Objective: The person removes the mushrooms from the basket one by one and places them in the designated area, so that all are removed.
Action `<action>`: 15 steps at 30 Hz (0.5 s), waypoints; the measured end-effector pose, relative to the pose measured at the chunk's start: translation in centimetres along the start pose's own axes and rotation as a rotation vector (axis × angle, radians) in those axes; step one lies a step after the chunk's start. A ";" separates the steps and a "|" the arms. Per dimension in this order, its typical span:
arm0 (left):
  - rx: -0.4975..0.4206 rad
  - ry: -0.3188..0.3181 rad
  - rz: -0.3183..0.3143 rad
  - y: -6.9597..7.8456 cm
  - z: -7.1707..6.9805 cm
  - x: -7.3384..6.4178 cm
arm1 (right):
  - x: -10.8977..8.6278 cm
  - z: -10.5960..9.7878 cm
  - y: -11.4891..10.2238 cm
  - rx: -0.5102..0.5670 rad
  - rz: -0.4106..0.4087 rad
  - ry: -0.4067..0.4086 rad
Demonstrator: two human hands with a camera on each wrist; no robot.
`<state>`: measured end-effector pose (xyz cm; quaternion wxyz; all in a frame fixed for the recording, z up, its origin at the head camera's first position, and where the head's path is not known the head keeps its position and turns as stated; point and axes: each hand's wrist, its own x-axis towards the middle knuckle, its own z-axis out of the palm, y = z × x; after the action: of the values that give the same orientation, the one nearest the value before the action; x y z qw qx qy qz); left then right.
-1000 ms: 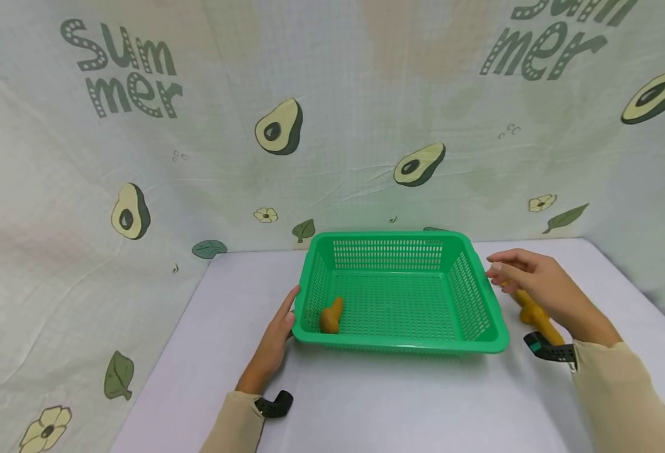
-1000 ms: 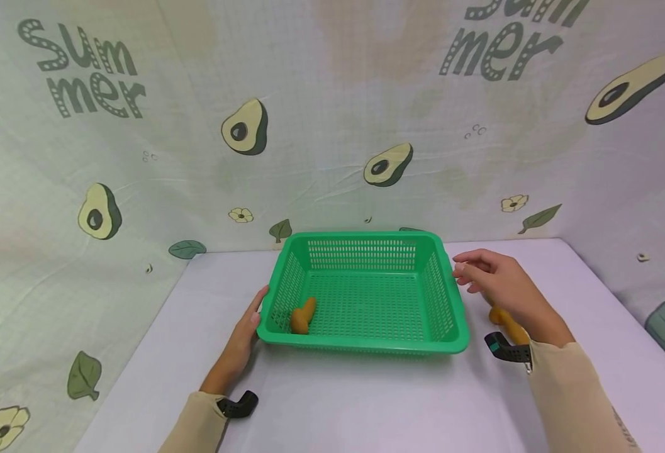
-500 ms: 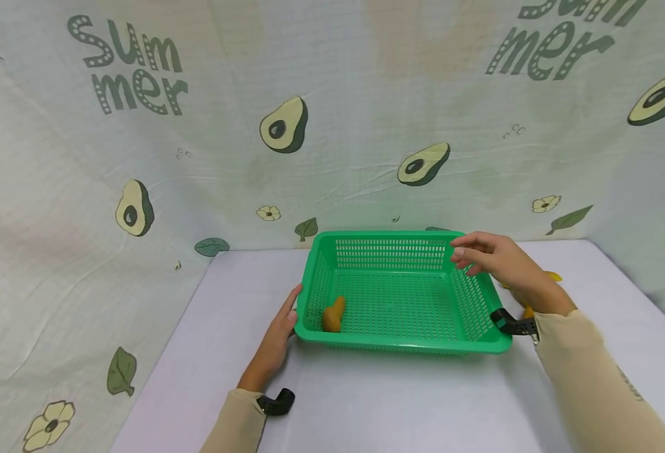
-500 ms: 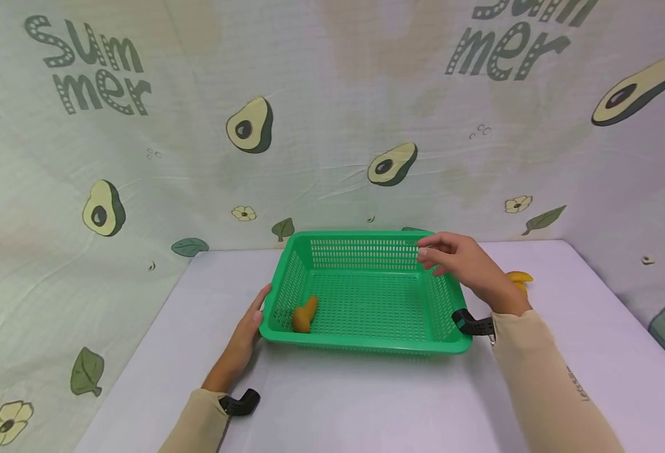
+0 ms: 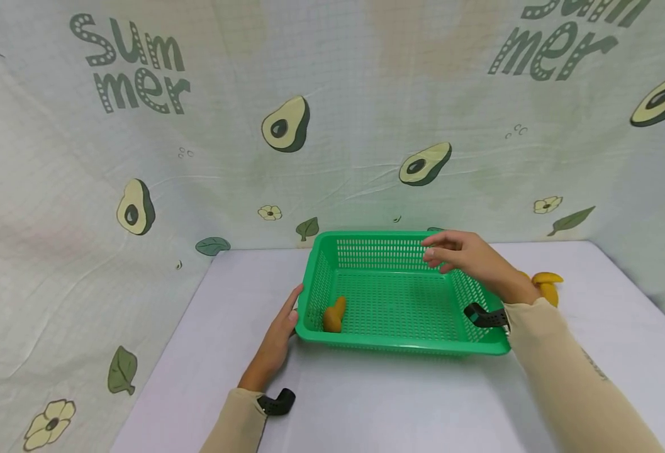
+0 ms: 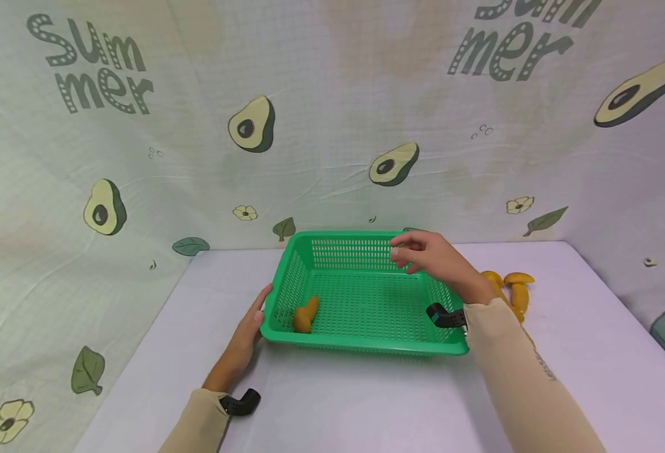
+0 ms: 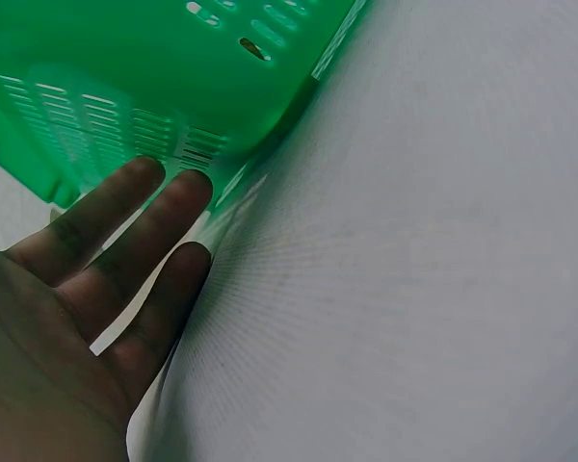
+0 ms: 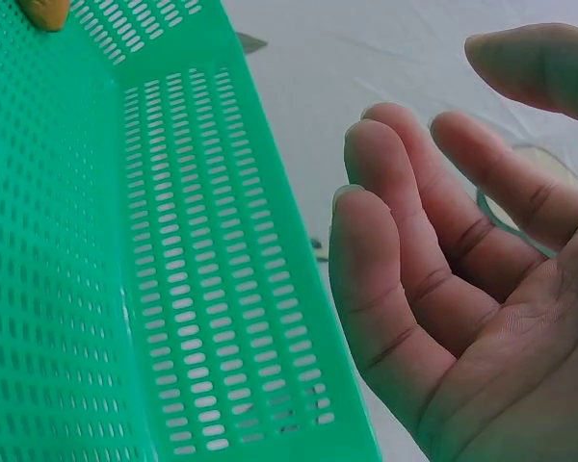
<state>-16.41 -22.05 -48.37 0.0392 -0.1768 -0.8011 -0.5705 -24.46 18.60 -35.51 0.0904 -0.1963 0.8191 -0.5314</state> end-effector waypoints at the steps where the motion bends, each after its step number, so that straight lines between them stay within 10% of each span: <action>1: 0.001 0.002 -0.001 0.0 0.0 0.0 | 0.2 0.2 -0.1 -0.001 0.000 -0.008; 15: -0.003 -0.008 0.010 0.3 -0.1 0.1 | 3.1 2.7 -1.1 -0.014 -0.003 -0.054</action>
<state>-16.39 -22.01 -48.03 0.0384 -0.1832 -0.7996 -0.5707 -26.06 14.63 -35.52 0.1102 -0.2121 0.8199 -0.5201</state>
